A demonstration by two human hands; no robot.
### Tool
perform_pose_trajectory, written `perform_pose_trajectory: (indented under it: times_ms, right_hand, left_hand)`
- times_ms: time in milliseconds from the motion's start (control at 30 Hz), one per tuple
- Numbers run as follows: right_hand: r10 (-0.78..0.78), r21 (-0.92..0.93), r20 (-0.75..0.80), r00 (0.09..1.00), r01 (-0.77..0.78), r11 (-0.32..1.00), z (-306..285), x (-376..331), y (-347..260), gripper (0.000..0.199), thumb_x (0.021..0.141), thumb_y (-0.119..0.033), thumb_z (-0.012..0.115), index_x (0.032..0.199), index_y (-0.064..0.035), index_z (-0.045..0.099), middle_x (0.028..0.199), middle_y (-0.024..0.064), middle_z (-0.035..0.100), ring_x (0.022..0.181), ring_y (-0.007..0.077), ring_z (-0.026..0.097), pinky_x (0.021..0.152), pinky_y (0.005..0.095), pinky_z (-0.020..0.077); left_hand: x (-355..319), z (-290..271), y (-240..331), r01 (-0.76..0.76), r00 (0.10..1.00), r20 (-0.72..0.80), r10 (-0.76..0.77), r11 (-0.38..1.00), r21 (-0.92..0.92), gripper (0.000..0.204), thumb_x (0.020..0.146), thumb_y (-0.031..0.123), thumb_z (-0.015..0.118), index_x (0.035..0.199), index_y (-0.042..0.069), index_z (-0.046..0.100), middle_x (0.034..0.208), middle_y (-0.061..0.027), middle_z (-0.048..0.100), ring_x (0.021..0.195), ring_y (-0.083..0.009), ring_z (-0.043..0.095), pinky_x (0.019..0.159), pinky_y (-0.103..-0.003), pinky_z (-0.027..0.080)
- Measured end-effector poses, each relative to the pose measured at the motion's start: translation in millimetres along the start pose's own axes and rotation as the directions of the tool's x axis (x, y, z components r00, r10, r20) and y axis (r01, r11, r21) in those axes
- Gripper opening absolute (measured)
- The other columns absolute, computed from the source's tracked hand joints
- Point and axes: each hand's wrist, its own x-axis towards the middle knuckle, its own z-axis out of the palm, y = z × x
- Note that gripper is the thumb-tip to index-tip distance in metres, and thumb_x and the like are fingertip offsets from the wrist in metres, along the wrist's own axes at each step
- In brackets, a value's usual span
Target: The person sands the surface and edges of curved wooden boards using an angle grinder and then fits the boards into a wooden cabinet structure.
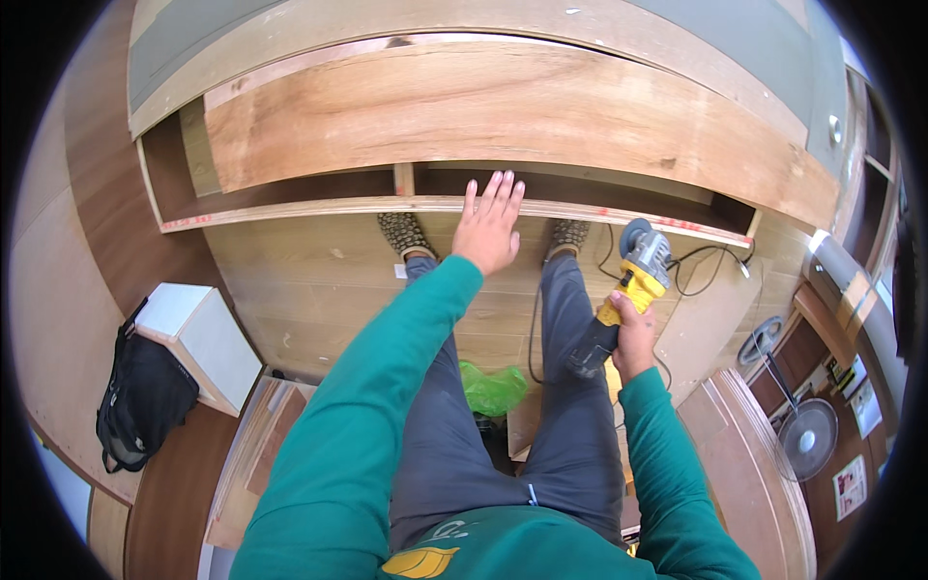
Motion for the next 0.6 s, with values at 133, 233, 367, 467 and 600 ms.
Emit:
perform_pose_trajectory:
  times_ms: [133,233,367,467,600]
  right_hand:
    - [0.017,0.08,0.009,1.0,-0.018,0.997,0.2,1.3,2.3,0.026,0.089,-0.006,0.073,0.11,-0.0033,0.059,0.087,0.0058,0.066,0.07,0.0194,0.068,0.066,0.034,0.0578]
    - [0.06,0.156,0.04,0.997,-0.066,0.986,3.7,1.0,4.6,0.024,0.089,-0.006,0.073,0.109,-0.0023,0.059,0.087,0.0067,0.068,0.071,0.0192,0.07,0.065,0.033,0.0581]
    - [0.025,0.115,0.075,0.997,-0.034,0.993,2.1,0.2,5.3,0.024,0.091,-0.012,0.072,0.109,-0.0031,0.059,0.089,0.008,0.068,0.079,0.0209,0.072,0.072,0.0354,0.06]
    - [0.051,0.148,0.098,0.994,-0.065,0.987,-7.7,2.3,6.0,0.024,0.092,-0.013,0.073,0.109,-0.003,0.06,0.09,0.0074,0.068,0.082,0.0203,0.071,0.075,0.0355,0.0598]
    - [0.075,0.256,0.091,0.993,-0.096,0.962,-18.6,9.4,7.6,0.028,0.091,-0.012,0.076,0.114,-0.0033,0.063,0.096,0.0056,0.07,0.084,0.0165,0.07,0.076,0.032,0.0575]
  left_hand:
    - [-41.6,12.7,72.5,0.117,0.958,0.278,0.073,0.782,-0.612,0.091,0.095,0.047,0.066,0.162,0.0,0.025,0.16,-0.0241,0.04,0.148,-0.0372,0.039,0.124,-0.049,0.027]
    - [-74.4,1.0,134.0,0.44,0.805,0.478,0.351,0.187,-0.878,0.102,0.09,0.05,0.078,0.161,-0.002,0.025,0.146,-0.0249,0.055,0.138,-0.0346,0.053,0.115,-0.039,0.041]
    - [-85.6,-14.1,165.7,0.5,0.82,0.553,0.146,0.286,-0.817,0.103,0.078,0.047,0.088,0.152,-0.002,0.035,0.129,-0.0235,0.065,0.122,-0.0326,0.064,0.105,-0.039,0.049]
    - [-83.0,-9.0,171.1,0.5,0.791,0.594,0.149,0.403,-0.767,0.091,0.076,0.043,0.088,0.141,-0.003,0.043,0.12,-0.0243,0.068,0.114,-0.037,0.067,0.099,-0.042,0.052]
    - [-89.3,-2.6,182.0,0.422,0.844,0.534,0.047,0.556,-0.716,0.082,0.075,0.04,0.086,0.131,-0.004,0.046,0.114,-0.029,0.067,0.109,-0.0444,0.067,0.095,-0.046,0.053]
